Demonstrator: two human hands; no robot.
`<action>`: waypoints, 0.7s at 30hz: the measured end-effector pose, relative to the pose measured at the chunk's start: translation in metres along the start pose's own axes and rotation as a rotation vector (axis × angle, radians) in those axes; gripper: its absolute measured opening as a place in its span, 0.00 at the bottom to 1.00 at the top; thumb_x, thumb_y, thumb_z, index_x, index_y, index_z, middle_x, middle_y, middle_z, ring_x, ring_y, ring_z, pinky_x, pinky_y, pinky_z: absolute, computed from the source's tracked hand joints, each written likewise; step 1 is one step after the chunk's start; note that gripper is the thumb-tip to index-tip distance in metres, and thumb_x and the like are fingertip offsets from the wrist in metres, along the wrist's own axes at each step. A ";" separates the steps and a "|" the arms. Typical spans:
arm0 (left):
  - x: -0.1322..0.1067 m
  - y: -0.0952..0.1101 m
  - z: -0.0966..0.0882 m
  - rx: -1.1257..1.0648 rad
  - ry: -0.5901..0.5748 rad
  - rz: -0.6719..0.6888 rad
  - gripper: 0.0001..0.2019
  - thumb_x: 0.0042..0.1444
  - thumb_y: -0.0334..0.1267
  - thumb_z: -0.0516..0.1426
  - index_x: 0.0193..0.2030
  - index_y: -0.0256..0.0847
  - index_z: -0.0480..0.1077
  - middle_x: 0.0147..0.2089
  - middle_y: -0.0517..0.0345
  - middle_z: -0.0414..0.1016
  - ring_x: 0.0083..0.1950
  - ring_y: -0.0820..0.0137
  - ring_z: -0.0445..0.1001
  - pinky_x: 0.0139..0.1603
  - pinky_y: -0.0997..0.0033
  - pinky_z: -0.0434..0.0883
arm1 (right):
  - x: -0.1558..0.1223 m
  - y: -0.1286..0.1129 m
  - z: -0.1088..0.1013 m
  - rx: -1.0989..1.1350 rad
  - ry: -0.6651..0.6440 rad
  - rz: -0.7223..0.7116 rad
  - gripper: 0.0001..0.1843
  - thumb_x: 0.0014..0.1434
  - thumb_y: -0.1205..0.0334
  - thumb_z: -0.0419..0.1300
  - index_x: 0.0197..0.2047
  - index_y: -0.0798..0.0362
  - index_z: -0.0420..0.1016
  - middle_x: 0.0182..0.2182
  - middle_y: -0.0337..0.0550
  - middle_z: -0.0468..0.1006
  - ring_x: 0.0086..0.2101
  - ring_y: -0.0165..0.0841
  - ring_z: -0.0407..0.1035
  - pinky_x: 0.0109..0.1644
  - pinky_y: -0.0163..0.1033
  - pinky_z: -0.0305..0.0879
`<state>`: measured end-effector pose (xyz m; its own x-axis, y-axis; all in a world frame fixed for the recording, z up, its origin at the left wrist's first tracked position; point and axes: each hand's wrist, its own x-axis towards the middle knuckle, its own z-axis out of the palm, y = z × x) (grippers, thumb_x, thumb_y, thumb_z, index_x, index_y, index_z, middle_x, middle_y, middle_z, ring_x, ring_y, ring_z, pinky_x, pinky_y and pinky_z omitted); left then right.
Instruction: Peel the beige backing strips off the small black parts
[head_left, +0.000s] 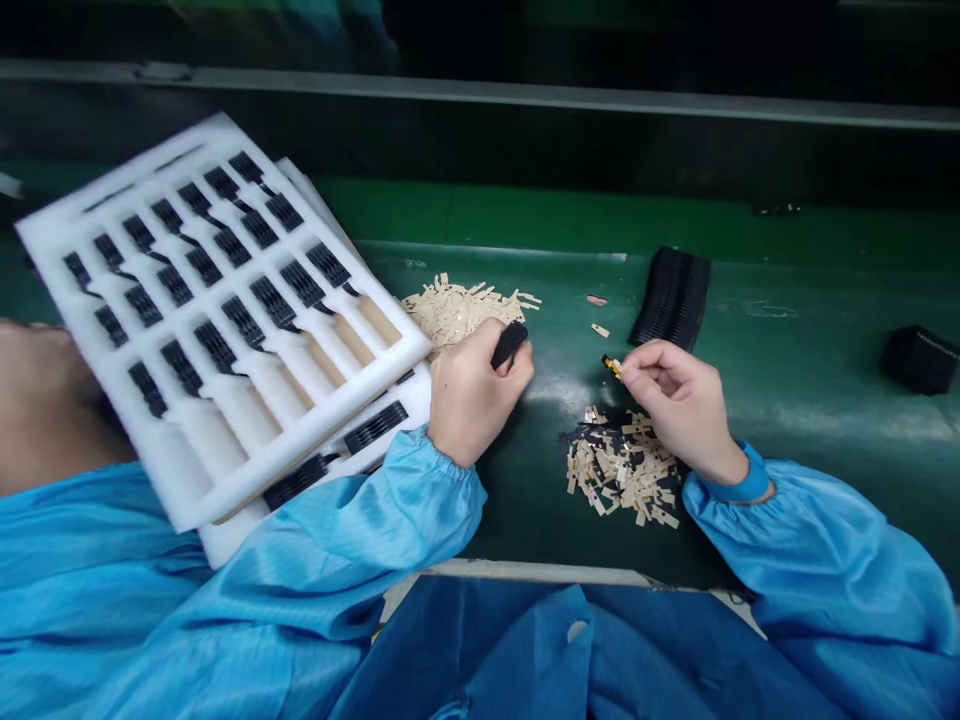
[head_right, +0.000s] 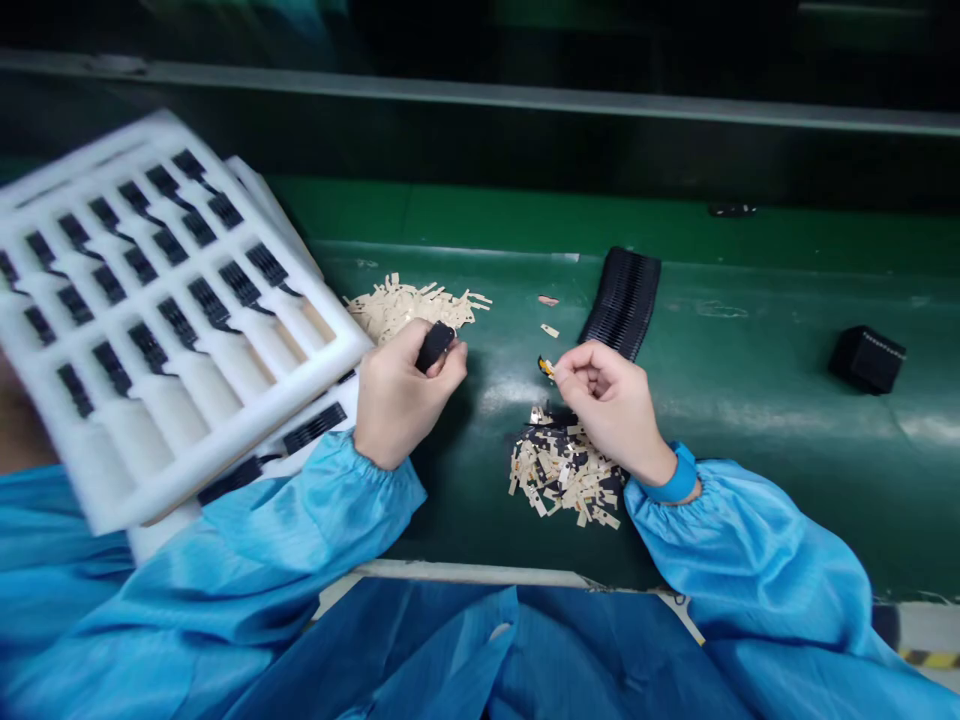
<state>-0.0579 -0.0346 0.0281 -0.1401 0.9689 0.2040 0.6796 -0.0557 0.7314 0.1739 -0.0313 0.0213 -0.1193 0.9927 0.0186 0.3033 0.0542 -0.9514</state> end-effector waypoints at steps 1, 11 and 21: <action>-0.001 0.001 0.000 -0.026 -0.020 0.010 0.00 0.58 0.33 0.59 0.36 0.41 0.71 0.22 0.67 0.60 0.25 0.74 0.63 0.33 0.72 0.62 | -0.001 -0.001 0.000 -0.002 -0.015 -0.011 0.09 0.62 0.55 0.64 0.34 0.50 0.74 0.28 0.40 0.72 0.26 0.29 0.63 0.29 0.37 0.61; -0.018 0.009 0.021 -0.451 -0.481 -0.030 0.07 0.61 0.40 0.60 0.37 0.39 0.74 0.30 0.62 0.73 0.30 0.75 0.69 0.33 0.75 0.67 | -0.006 0.001 0.000 -0.150 -0.211 -0.212 0.03 0.65 0.62 0.60 0.37 0.49 0.72 0.35 0.42 0.70 0.27 0.29 0.61 0.28 0.39 0.58; -0.029 0.004 0.028 -0.263 -0.433 0.111 0.06 0.62 0.40 0.59 0.38 0.41 0.74 0.24 0.66 0.65 0.26 0.76 0.63 0.30 0.75 0.62 | -0.009 -0.002 0.005 -0.351 -0.240 -0.264 0.02 0.64 0.65 0.59 0.40 0.50 0.73 0.31 0.39 0.71 0.26 0.29 0.61 0.31 0.38 0.59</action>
<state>-0.0313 -0.0561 0.0065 0.2712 0.9616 0.0429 0.4618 -0.1691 0.8707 0.1697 -0.0413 0.0217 -0.4364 0.8897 0.1344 0.5280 0.3742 -0.7624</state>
